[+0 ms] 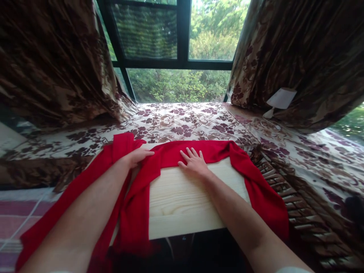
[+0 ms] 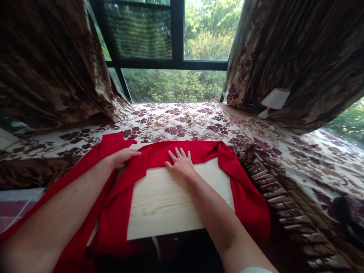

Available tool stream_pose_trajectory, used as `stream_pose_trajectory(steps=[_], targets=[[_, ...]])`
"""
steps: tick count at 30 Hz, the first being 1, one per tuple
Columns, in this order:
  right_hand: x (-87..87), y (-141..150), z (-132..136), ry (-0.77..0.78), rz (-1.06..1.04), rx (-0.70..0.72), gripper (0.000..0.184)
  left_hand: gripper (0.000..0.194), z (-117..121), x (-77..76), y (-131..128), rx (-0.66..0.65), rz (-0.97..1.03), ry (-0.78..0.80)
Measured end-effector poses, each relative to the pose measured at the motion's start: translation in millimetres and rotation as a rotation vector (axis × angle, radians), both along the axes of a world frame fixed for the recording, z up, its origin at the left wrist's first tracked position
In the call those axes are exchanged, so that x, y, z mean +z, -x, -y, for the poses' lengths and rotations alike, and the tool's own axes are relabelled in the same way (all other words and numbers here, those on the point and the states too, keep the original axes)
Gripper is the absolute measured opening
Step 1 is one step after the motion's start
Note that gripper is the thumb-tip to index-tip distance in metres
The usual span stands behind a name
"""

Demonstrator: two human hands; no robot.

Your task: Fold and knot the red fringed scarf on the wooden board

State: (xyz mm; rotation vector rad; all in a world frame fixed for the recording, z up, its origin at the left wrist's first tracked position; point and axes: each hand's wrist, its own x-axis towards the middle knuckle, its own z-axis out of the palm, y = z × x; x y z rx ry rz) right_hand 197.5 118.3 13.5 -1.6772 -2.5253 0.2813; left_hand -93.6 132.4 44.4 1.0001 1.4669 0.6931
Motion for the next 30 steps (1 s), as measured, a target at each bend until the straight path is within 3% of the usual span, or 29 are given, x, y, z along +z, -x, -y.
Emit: stream_pose_trajectory(steps=[7, 11, 16, 20, 22, 28, 30], targets=[[1.4, 3, -3, 0.005, 0.024, -0.010, 0.072, 0.044, 38, 28.0, 15, -0.105, 0.096, 0.088], [0.8, 4, -3, -0.001, 0.022, -0.007, 0.071, 0.037, 42, 32.1, 16, -0.008, 0.141, -0.019], [-0.2, 3, -3, -0.006, 0.017, -0.001, 0.071, 0.028, 25, 18.9, 9, 0.181, -0.090, -0.218], [-0.7, 2, -3, 0.004, 0.022, -0.002, 0.072, 0.013, 5, 12.5, -1, 0.198, -0.623, -0.413], [-0.7, 2, -4, 0.002, 0.020, -0.003, 0.072, 0.011, -4, 13.0, -7, 0.207, -0.799, -0.464], [-0.9, 1, -3, -0.002, 0.027, -0.001, 0.073, 0.016, -24, 15.7, -22, 0.263, -0.793, -0.442], [-1.4, 1, -3, -0.007, 0.022, -0.003, 0.072, 0.020, -26, 14.1, -22, 0.250, -0.710, -0.396]])
